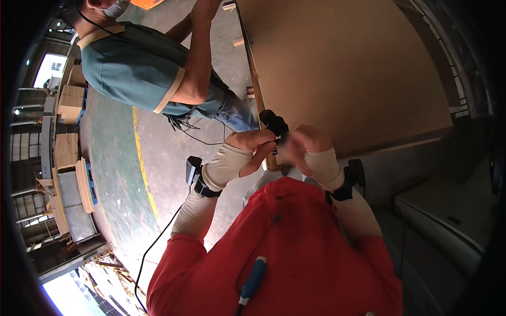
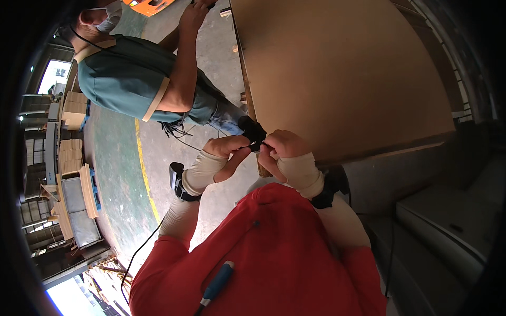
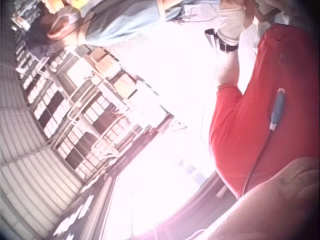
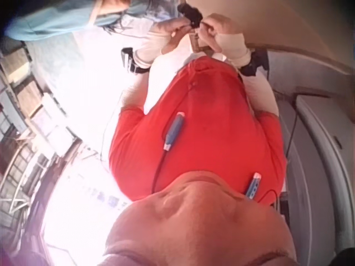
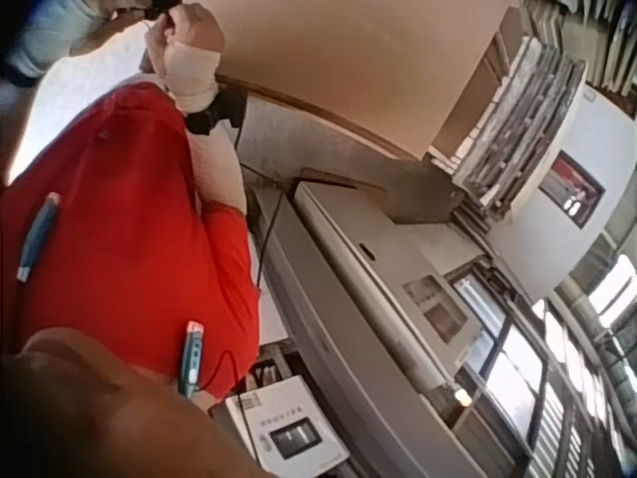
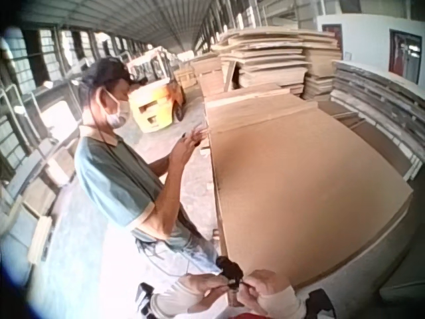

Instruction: The recorder moves large wood panels from a stack to a processing machine and later receives assistance adjusting wearable equipment.

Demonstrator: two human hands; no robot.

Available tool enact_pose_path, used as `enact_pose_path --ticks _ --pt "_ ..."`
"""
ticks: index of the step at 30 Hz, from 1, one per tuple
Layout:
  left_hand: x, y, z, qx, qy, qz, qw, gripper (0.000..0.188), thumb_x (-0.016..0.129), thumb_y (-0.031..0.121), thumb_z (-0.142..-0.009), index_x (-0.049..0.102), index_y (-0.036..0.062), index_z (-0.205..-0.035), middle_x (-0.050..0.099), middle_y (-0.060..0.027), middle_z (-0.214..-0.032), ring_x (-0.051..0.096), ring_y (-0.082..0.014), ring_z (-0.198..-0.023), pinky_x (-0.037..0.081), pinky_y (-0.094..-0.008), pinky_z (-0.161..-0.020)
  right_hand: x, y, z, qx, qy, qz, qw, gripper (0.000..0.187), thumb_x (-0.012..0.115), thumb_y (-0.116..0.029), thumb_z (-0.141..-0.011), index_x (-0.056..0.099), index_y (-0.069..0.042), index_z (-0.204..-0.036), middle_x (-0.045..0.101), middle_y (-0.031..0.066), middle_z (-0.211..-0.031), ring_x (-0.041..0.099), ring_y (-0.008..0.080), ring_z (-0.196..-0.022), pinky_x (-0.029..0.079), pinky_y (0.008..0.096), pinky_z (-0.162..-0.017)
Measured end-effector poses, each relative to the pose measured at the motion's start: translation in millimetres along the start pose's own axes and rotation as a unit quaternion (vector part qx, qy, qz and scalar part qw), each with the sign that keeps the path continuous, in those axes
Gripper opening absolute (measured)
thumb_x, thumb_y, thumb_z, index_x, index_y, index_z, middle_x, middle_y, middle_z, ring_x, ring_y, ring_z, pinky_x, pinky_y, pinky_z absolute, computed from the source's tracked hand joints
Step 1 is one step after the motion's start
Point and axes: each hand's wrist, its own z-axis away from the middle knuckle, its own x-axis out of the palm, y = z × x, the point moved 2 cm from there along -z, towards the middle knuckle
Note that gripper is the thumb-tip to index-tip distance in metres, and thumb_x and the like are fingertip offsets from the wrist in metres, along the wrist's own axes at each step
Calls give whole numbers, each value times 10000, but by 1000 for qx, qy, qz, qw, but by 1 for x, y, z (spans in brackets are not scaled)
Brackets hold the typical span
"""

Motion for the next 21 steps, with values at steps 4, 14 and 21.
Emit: enact_pose_path --ticks 4,14,21 --pt "-2 2 0 -14 4 8 1000 42 640 69 -913 606 46 -905 597 -133 -743 595 -316 -639 458 -371 -575 -6 9 1 -31 5 30 999 72 652 -58 -824 600 -8 -817 499 74 -682 479 182 -580 387 315 -537" --pt "-23 -12 21 -14 24 36 999 58 609 -11 -944 599 5 -999 600 -106 -821 609 -181 -710 474 -296 -654 -45 29 -7 59 -28 -1 998 80 660 -66 -859 612 -4 -843 528 43 -697 463 107 -596 406 263 -555" --pt "-14 -24 16 -3 108 82 991 100 616 48 -959 605 48 -1058 628 -126 -892 615 -290 -738 482 -338 -661 -33 45 -15 125 -25 -81 989 172 702 -70 -837 634 -22 -988 593 60 -845 499 124 -677 438 259 -620"
